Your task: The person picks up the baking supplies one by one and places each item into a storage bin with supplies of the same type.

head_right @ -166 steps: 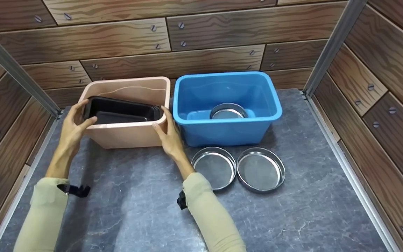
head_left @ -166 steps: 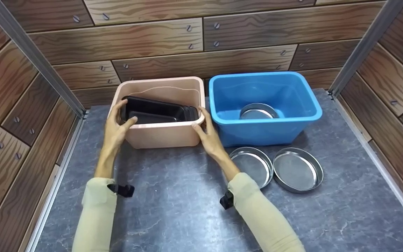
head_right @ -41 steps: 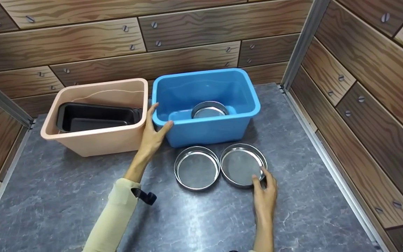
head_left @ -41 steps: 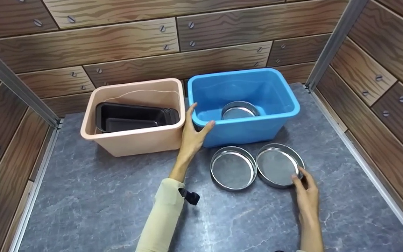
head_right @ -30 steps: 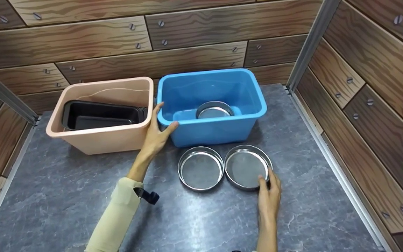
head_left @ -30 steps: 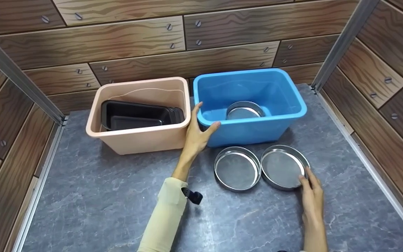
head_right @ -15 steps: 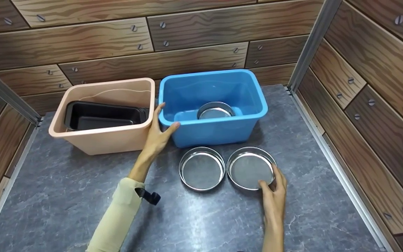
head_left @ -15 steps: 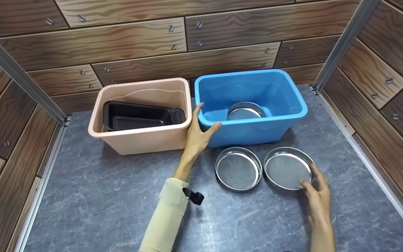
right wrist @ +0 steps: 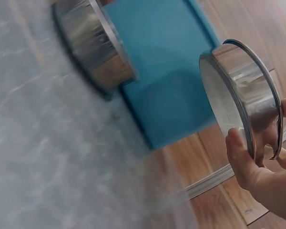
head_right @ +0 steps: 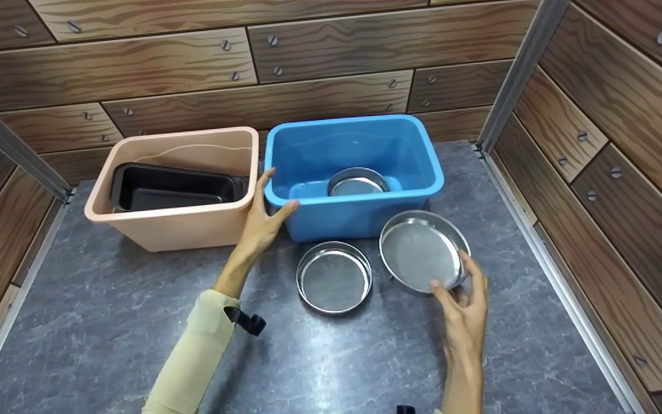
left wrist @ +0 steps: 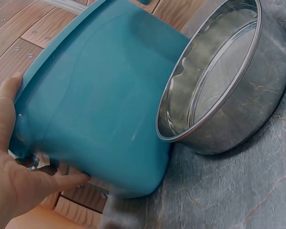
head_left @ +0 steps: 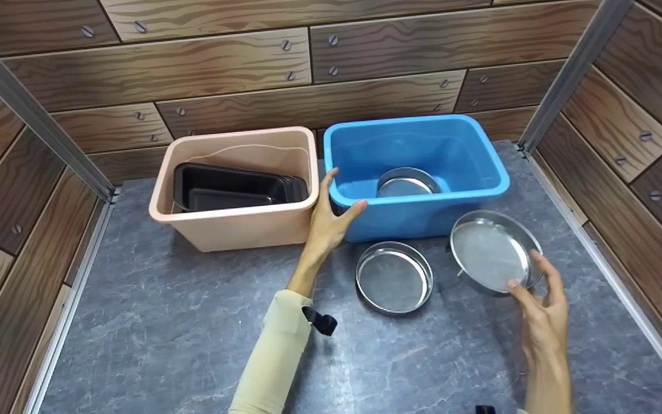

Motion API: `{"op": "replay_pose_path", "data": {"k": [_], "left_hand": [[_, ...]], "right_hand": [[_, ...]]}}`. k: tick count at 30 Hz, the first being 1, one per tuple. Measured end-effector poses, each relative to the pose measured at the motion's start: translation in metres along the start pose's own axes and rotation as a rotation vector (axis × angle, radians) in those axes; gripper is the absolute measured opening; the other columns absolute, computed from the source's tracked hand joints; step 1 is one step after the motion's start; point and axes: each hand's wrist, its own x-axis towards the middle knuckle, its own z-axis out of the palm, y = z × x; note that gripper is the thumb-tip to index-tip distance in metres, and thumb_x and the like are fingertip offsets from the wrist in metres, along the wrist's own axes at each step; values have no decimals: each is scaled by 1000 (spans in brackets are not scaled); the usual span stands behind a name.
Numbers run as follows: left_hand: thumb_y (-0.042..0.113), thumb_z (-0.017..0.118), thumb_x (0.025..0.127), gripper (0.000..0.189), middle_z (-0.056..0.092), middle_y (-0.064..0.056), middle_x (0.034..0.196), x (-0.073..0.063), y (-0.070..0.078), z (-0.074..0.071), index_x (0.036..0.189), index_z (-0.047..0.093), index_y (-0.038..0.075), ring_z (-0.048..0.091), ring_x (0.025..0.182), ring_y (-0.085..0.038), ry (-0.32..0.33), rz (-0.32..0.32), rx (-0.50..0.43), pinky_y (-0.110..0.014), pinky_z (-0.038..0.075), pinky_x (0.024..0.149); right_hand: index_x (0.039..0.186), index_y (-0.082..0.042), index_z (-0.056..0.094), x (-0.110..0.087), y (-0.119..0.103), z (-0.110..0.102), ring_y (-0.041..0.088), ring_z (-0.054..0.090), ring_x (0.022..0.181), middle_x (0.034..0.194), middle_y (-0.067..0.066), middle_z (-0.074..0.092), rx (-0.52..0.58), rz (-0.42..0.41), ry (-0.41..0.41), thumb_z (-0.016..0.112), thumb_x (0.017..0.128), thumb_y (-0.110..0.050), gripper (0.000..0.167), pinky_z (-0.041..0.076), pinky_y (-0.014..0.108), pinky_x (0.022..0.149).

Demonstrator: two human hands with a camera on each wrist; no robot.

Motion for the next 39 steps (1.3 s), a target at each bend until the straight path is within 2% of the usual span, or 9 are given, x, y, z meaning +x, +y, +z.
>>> {"op": "replay_pose_path", "data": {"k": [4, 8, 12, 15, 18, 24, 32, 39], "left_hand": [[51, 82, 86, 91, 31, 4, 169, 0, -1, 0, 161, 31, 41, 31, 152, -18, 10, -3, -5, -44, 28, 123], [50, 83, 85, 90, 32, 3, 168, 1, -2, 1, 160, 33, 41, 33, 152, -19, 19, 3, -11, -45, 29, 123], [50, 83, 85, 90, 34, 3, 167, 0, -1, 2, 160, 35, 39, 35, 151, -20, 26, 3, -18, -45, 30, 122], [49, 84, 84, 89, 35, 4, 167, 0, -1, 2, 159, 36, 40, 36, 150, -19, 32, -4, -25, -44, 30, 122], [48, 85, 84, 89, 35, 5, 167, -1, -1, 2, 158, 37, 42, 36, 150, -17, 39, -6, -38, -43, 30, 122], [49, 85, 84, 87, 35, 7, 166, 0, -2, 2, 157, 37, 43, 35, 150, -15, 44, -1, -56, -40, 29, 122], [47, 84, 85, 88, 36, 8, 165, 1, -4, 4, 159, 37, 40, 36, 149, -15, 50, 8, -51, -38, 29, 121], [47, 85, 84, 90, 36, 7, 166, 2, -4, 5, 159, 36, 41, 37, 149, -17, 55, 1, -61, -42, 30, 121]], "right_hand": [[149, 3, 47, 3, -11, 9, 33, 42, 133, 145, 13, 37, 161, -135, -7, 52, 87, 29, 68, 53, 28, 100], [145, 7, 49, 8, -19, 18, 36, 41, 132, 149, 18, 34, 329, -258, -12, 49, 84, 33, 66, 56, 32, 96], [143, 9, 50, 16, -27, 27, 37, 41, 130, 153, 19, 31, 413, -314, -21, 50, 84, 34, 64, 60, 31, 87], [142, 8, 51, 23, -31, 36, 38, 43, 127, 152, 20, 33, 430, -327, -20, 52, 84, 33, 63, 60, 31, 86], [140, 8, 53, 32, -36, 45, 38, 43, 127, 151, 19, 33, 419, -328, -11, 55, 84, 31, 61, 59, 33, 90], [137, 5, 58, 49, -43, 64, 39, 45, 126, 151, 17, 34, 382, -310, 14, 61, 83, 29, 59, 60, 32, 89], [139, -3, 60, 67, -49, 89, 39, 47, 129, 152, 12, 38, 176, -289, 8, 73, 82, 19, 63, 57, 28, 93], [144, -9, 56, 78, -47, 116, 42, 47, 133, 151, 10, 36, 87, -231, -59, 76, 84, 12, 67, 55, 28, 96]]}}
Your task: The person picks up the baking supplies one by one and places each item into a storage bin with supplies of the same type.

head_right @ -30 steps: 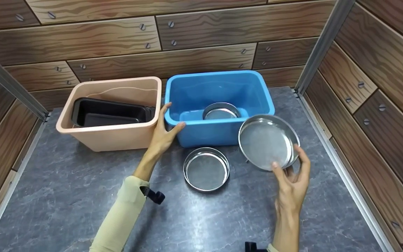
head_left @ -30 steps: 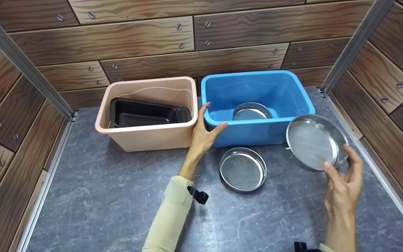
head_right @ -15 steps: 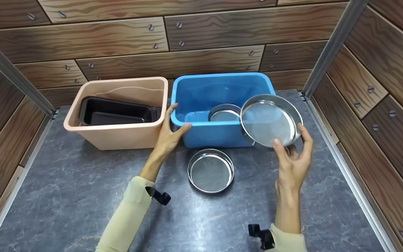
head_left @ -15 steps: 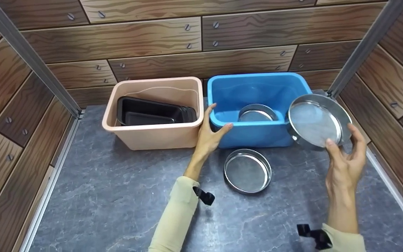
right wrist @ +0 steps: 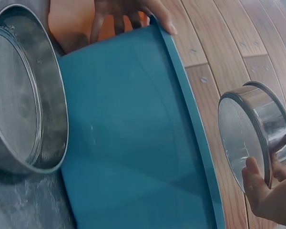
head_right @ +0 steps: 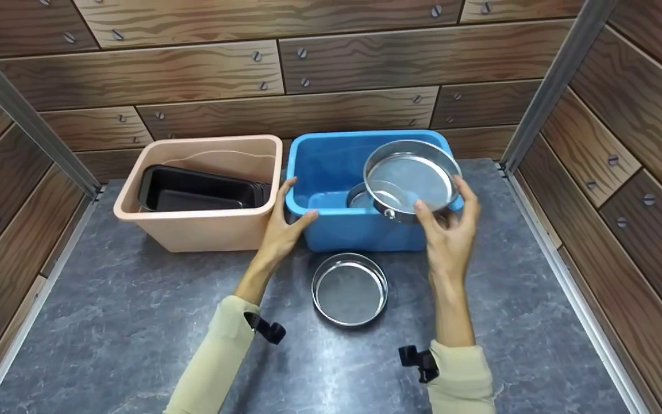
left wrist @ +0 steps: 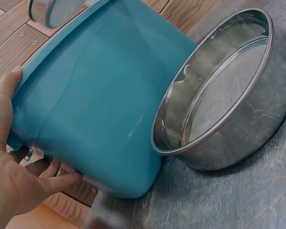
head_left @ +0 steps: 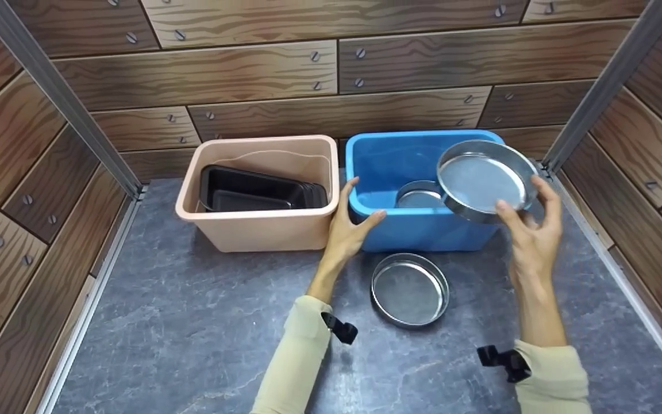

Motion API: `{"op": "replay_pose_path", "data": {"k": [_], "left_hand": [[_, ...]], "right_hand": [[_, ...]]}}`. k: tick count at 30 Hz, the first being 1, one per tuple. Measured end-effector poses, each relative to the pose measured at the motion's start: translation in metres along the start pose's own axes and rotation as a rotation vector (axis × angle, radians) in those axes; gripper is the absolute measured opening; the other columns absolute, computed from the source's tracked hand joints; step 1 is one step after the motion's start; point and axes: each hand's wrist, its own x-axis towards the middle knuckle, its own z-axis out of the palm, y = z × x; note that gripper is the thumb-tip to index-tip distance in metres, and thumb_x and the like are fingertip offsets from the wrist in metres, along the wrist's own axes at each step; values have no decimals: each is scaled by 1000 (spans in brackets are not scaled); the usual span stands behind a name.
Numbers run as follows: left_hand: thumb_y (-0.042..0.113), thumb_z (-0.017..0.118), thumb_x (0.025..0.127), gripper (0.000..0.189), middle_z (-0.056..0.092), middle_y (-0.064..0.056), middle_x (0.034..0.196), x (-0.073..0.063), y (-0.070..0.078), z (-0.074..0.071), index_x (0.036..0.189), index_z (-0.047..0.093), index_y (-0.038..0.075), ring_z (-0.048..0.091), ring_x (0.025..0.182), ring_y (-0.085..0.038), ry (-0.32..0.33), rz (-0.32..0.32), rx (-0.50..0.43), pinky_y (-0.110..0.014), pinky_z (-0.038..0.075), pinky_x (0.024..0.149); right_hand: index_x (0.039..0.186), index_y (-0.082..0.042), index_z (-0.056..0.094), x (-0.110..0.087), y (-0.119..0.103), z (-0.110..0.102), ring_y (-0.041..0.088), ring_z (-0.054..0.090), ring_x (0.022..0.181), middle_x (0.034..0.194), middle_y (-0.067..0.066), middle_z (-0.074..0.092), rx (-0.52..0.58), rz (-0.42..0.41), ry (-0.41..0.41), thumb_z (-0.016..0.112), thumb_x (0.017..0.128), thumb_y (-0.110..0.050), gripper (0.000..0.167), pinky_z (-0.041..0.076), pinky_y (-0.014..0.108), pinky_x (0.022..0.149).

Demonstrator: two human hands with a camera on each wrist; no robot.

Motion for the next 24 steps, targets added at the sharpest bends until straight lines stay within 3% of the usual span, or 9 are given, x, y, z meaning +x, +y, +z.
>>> {"op": "replay_pose_path", "data": {"k": [6, 14, 24], "left_hand": [[48, 84, 84, 89, 35, 7, 166, 0, -1, 0, 159, 35, 44, 38, 149, -17, -6, -3, -6, -43, 31, 121], [49, 84, 83, 90, 35, 7, 167, 1, 0, -2, 159, 34, 45, 38, 149, -17, 4, -10, -6, -43, 30, 121], [48, 84, 83, 91, 34, 7, 167, 0, 0, -1, 158, 34, 48, 37, 149, -17, 3, -15, -5, -43, 30, 121]], "right_hand": [[147, -10, 53, 1, 9, 18, 39, 50, 131, 153, 12, 39, -47, 24, -55, 76, 86, 9, 68, 52, 26, 97], [152, -7, 47, 11, 21, 35, 24, 54, 102, 151, 5, 39, -226, -5, -83, 78, 88, 2, 72, 48, 23, 86], [155, -9, 45, 21, 38, 43, 20, 55, 101, 151, 7, 36, -357, 42, -97, 79, 90, -4, 73, 50, 22, 85]]}}
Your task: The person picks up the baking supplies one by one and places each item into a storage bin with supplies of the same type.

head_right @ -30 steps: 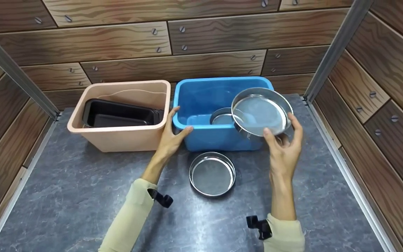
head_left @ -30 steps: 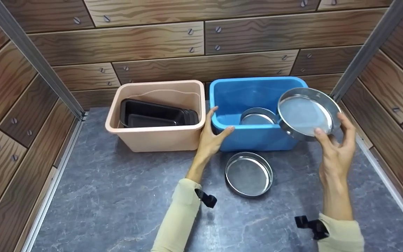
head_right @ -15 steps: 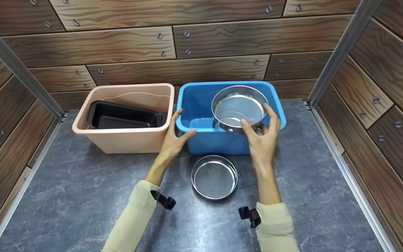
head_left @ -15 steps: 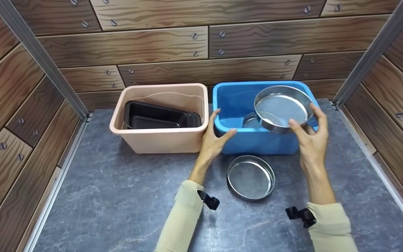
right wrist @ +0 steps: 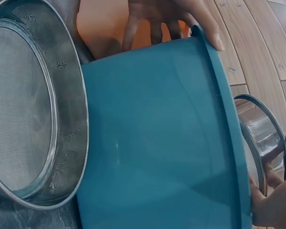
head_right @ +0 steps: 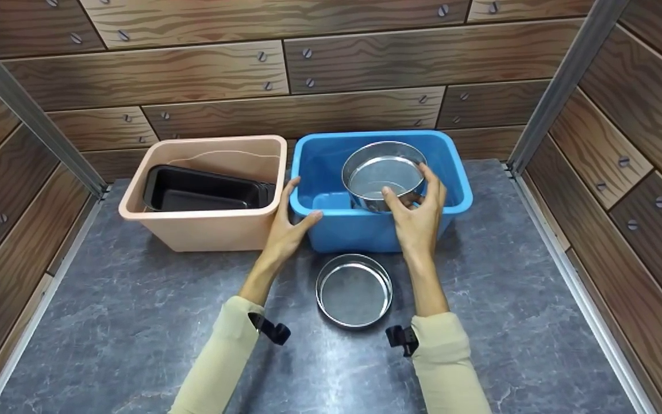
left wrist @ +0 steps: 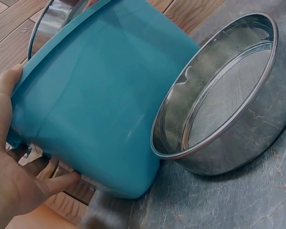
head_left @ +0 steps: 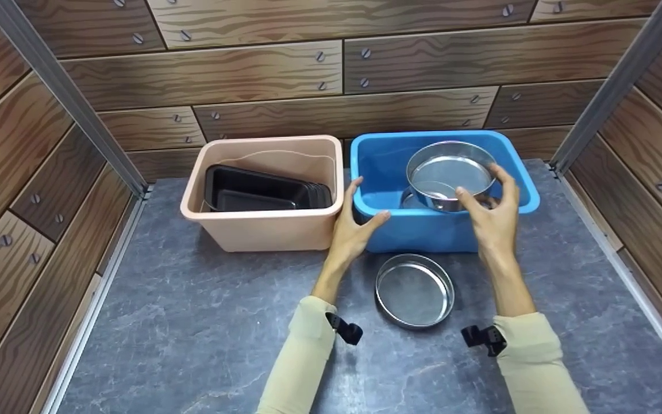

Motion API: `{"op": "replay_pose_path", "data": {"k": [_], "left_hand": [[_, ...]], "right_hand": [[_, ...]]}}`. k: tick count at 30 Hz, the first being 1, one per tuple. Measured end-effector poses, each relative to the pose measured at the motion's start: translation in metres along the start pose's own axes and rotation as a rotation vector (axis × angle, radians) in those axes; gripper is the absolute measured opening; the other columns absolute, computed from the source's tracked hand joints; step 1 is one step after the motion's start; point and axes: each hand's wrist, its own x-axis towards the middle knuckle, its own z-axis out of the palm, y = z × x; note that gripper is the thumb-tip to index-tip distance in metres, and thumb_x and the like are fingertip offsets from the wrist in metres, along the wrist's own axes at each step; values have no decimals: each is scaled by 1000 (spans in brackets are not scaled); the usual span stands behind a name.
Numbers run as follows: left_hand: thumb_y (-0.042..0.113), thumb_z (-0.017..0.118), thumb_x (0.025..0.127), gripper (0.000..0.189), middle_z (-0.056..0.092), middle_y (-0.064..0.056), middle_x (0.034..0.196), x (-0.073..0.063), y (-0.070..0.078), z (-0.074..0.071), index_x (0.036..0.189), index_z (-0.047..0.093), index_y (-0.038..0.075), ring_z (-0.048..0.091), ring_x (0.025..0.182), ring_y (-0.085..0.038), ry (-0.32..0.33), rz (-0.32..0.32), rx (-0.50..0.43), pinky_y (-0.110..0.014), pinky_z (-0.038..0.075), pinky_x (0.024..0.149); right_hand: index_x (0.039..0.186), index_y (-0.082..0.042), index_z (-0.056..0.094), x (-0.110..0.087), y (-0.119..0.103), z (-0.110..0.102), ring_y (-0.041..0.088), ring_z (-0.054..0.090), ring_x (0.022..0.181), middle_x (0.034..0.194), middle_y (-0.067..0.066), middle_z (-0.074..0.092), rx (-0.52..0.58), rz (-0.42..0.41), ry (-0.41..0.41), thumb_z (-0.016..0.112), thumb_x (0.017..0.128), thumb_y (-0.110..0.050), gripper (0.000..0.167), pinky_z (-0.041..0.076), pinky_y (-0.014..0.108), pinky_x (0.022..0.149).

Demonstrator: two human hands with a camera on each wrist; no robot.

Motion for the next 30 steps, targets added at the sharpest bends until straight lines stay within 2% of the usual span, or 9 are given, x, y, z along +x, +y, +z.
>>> {"op": "replay_pose_path", "data": {"k": [7, 13, 19, 24, 27, 30], "left_hand": [[48, 85, 84, 90, 34, 8, 167, 1, 0, -1, 158, 33, 48, 36, 149, -16, 4, 9, -6, -43, 28, 122], [48, 84, 84, 91, 33, 7, 168, 1, 0, -1, 159, 33, 47, 35, 150, -16, -3, 13, -3, -43, 28, 122], [49, 85, 83, 91, 33, 8, 167, 0, -1, -1, 159, 33, 47, 36, 150, -16, 2, 5, -1, -44, 28, 122], [49, 84, 83, 92, 33, 8, 167, 0, -1, -2, 159, 33, 47, 34, 151, -17, -2, 7, -1, -46, 27, 122], [49, 84, 84, 91, 33, 8, 167, 0, -2, -2, 159, 32, 48, 34, 151, -17, -2, 2, 8, -45, 28, 122], [50, 84, 84, 91, 34, 9, 166, 0, -2, -2, 159, 32, 48, 35, 150, -16, -4, 0, 13, -44, 29, 121]], "right_hand": [[155, -12, 46, 4, 0, 5, 28, 49, 121, 150, 10, 39, -95, -14, -1, 81, 89, -10, 75, 47, 28, 96], [155, -16, 47, 7, -1, 9, 21, 47, 112, 148, 11, 43, -222, -30, 4, 84, 87, -19, 77, 44, 26, 92], [151, -15, 52, 7, -1, 12, 22, 52, 106, 144, 14, 48, -289, -53, 4, 87, 85, -23, 75, 46, 24, 88], [148, -14, 56, 8, -2, 16, 23, 51, 113, 141, 15, 50, -355, -67, 2, 88, 83, -24, 73, 43, 27, 94], [146, -12, 57, 7, -2, 17, 26, 54, 113, 138, 15, 51, -387, -66, -17, 88, 83, -23, 71, 45, 27, 94], [146, -11, 57, 5, 0, 17, 28, 59, 110, 138, 14, 52, -372, -43, -34, 86, 86, -21, 67, 51, 23, 88]]}}
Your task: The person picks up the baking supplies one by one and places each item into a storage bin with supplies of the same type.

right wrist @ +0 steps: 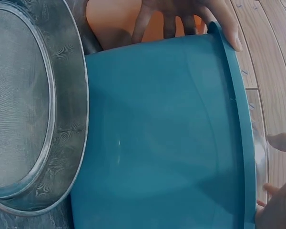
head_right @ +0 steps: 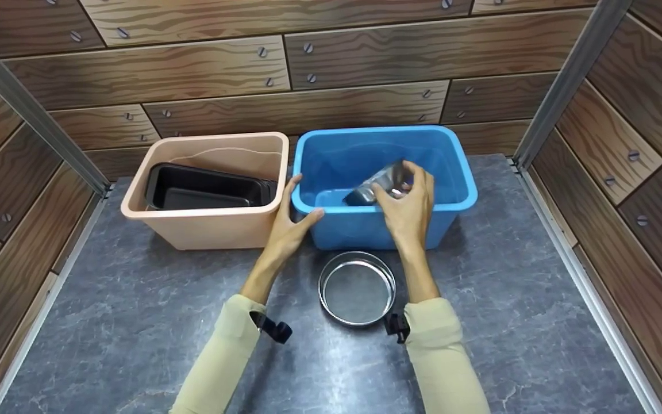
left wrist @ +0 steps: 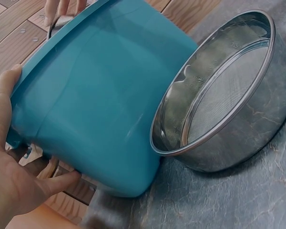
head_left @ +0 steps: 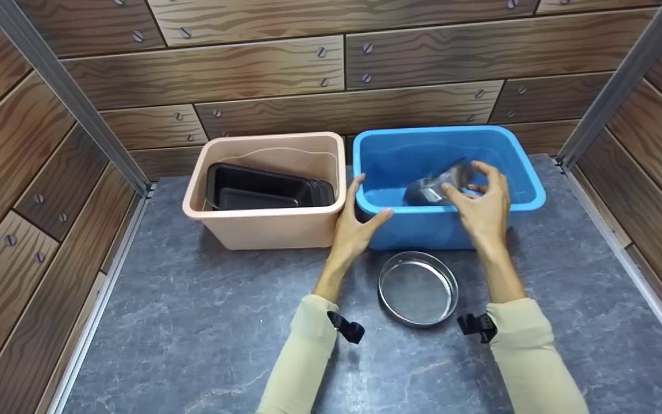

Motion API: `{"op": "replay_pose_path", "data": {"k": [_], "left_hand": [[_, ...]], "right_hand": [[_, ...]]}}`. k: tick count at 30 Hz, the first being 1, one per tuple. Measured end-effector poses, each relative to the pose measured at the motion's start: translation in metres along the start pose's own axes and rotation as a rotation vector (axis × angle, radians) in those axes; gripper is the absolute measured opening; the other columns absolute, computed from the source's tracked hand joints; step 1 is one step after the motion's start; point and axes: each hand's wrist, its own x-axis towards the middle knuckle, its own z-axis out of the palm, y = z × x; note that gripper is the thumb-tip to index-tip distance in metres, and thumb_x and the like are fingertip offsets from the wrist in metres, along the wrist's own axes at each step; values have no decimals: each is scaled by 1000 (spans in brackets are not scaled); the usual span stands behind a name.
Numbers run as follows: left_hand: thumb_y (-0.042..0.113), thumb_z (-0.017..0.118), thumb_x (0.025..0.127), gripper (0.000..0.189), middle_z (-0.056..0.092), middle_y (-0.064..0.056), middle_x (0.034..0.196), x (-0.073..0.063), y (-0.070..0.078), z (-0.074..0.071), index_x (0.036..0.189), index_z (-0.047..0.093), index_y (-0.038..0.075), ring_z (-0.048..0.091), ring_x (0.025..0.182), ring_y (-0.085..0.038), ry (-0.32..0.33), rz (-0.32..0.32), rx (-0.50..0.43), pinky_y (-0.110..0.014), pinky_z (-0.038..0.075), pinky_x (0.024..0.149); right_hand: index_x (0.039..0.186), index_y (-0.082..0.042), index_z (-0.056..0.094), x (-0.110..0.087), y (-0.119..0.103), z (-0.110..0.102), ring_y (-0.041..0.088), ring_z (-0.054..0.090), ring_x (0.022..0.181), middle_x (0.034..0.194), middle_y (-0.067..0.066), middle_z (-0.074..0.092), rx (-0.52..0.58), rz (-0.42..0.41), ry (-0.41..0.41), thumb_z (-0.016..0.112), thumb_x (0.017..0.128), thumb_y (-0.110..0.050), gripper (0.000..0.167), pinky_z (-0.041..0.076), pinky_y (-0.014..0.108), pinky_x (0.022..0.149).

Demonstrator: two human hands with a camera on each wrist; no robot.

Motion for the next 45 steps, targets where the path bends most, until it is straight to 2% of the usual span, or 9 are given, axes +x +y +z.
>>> {"op": "replay_pose_path", "data": {"k": [8, 11, 17, 19, 25, 31, 41, 45], "left_hand": [[50, 84, 84, 92, 32, 10, 167, 0, 0, -1, 160, 32, 48, 34, 150, -15, -3, -1, -7, -44, 28, 122], [50, 84, 85, 92, 31, 9, 168, -1, 0, -1, 160, 31, 47, 34, 151, -16, -6, -4, -8, -45, 28, 122], [50, 84, 85, 91, 31, 9, 168, -1, 0, -1, 159, 31, 49, 34, 151, -16, -7, -2, -9, -45, 28, 122], [49, 84, 85, 91, 31, 10, 168, -1, 0, -1, 159, 32, 50, 33, 151, -16, -5, -2, -12, -44, 28, 122], [48, 84, 85, 90, 31, 8, 168, -1, -1, 0, 159, 32, 48, 33, 151, -17, -5, 4, -18, -45, 27, 122], [48, 84, 84, 89, 32, 8, 168, -1, 0, 0, 157, 33, 51, 36, 149, -16, -3, -8, -21, -43, 29, 121], [48, 84, 85, 89, 33, 6, 167, -1, 0, 1, 158, 33, 48, 36, 149, -14, -1, -8, -28, -41, 30, 121], [47, 84, 85, 89, 33, 6, 167, -1, 0, 1, 158, 33, 48, 36, 149, -14, 0, -10, -26, -42, 29, 122]], "right_hand": [[146, -11, 57, -2, 2, -3, 19, 59, 110, 143, 11, 51, 66, -6, -21, 84, 88, -22, 66, 53, 22, 88], [146, -10, 57, -3, 4, -3, 19, 59, 111, 142, 11, 51, 86, -20, -20, 84, 88, -19, 65, 54, 21, 87], [146, -10, 57, -5, 10, -2, 28, 59, 118, 142, 11, 52, 142, -49, -34, 84, 88, -15, 64, 54, 20, 87], [145, -8, 58, -6, 13, 0, 29, 59, 119, 141, 12, 55, 176, -65, -38, 83, 88, -11, 62, 54, 20, 87], [135, 6, 64, -9, 18, 3, 15, 62, 114, 135, 23, 64, 325, -154, -39, 78, 89, 5, 48, 53, 22, 89], [133, 15, 60, -20, 4, -2, 13, 64, 110, 130, 35, 61, 446, -193, -37, 72, 88, 15, 46, 54, 23, 89], [134, 16, 58, -28, -2, -6, 14, 66, 110, 130, 37, 60, 471, -194, -40, 72, 89, 13, 48, 54, 24, 91], [134, 16, 58, -26, 7, -4, 16, 66, 108, 130, 39, 60, 477, -204, -31, 72, 88, 15, 49, 54, 26, 92]]}}
